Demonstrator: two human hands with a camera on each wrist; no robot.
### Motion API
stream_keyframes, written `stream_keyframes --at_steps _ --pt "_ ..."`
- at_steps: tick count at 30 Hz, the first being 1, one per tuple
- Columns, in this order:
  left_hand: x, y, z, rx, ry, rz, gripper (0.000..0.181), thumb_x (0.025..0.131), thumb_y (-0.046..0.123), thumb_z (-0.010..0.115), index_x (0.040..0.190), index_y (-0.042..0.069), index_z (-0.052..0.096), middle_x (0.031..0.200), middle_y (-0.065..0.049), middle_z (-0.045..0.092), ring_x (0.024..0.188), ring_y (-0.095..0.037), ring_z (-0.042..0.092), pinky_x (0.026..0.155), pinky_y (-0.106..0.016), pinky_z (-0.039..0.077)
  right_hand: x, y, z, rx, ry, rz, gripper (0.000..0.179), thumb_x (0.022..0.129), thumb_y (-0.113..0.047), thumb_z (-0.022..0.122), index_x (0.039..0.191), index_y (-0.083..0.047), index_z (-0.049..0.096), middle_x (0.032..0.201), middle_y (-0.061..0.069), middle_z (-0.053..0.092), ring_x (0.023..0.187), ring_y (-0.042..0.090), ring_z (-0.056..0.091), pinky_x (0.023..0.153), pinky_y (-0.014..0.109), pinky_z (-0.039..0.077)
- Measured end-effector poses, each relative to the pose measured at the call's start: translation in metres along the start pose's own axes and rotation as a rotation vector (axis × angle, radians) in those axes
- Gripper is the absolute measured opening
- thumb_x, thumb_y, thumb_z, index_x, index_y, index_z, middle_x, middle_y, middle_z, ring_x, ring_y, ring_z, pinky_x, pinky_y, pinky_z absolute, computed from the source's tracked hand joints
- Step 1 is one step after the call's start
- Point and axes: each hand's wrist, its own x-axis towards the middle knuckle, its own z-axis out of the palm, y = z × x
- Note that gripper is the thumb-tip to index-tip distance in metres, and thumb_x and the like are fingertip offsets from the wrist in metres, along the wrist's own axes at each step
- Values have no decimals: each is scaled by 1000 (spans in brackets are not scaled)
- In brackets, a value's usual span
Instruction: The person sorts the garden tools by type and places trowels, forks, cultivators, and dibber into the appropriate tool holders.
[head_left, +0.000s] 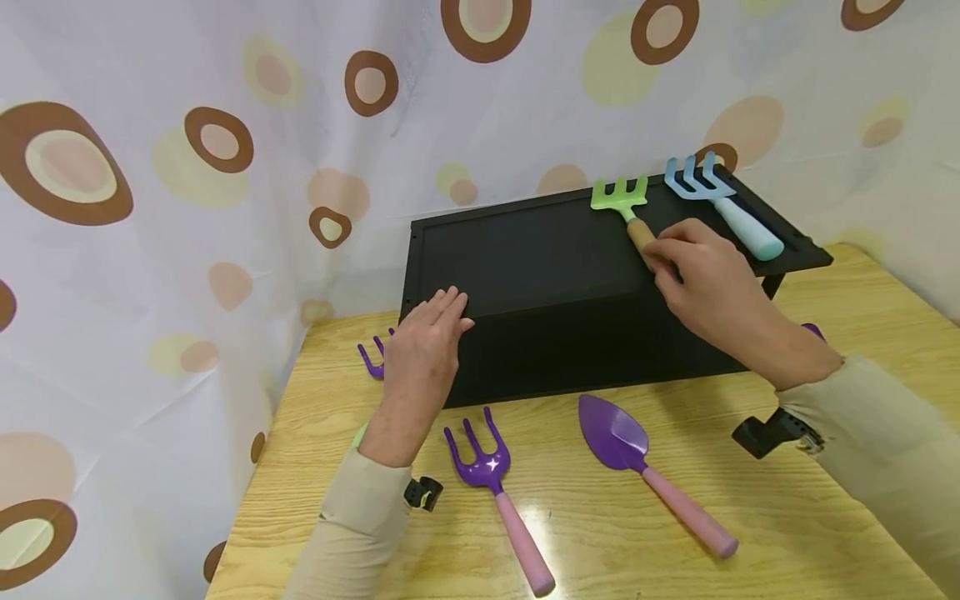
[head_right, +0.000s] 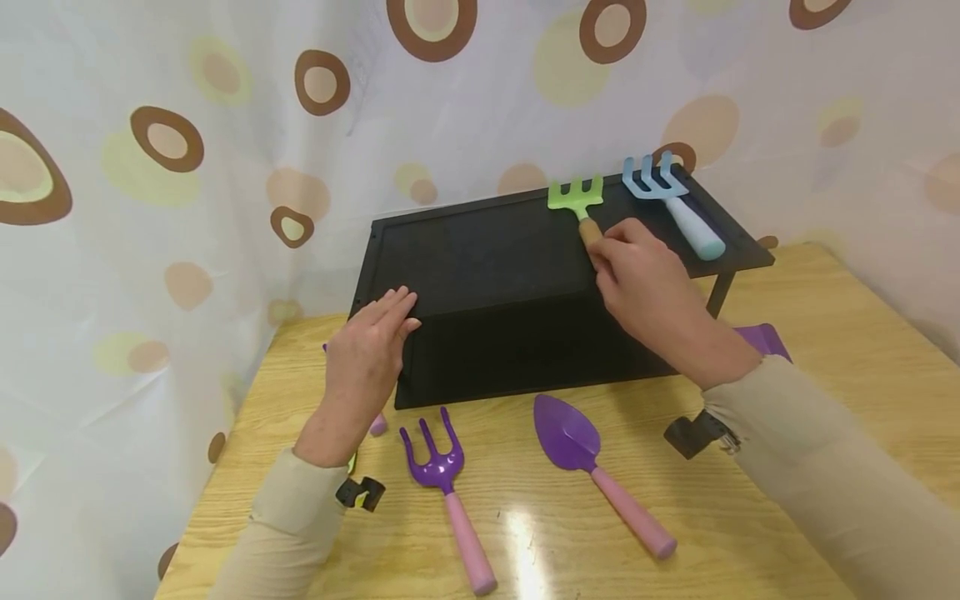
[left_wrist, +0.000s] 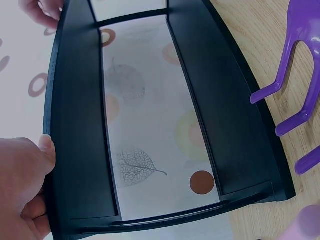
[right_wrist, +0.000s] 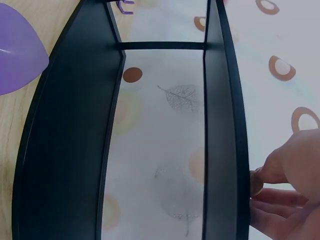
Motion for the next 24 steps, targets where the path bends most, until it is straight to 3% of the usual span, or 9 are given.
stream_keyframes --at_steps 8,16,24 --pt "0 0 1 -2 7 -4 34 99 25 58 127 8 67 130 -8 67 122 -22 64 105 -37 50 1 1 1 -22 -43 33 29 93 -3 59 119 7 66 120 25 56 104 40 58 86 56 55" --pt "0 1 1 1 -12 -13 36 100 28 56 129 9 66 132 -7 66 124 -21 62 107 -36 48 -11 3 -6 1 -13 1 29 92 -2 60 120 3 65 122 22 56 108 37 56 90 55 52" --pt "0 0 1 7 -14 -12 36 101 28 56 129 9 66 132 -7 66 124 -21 62 107 -35 48 -26 9 -18 -19 74 -70 23 89 2 62 112 1 69 120 19 58 94 32 59 71 43 48"
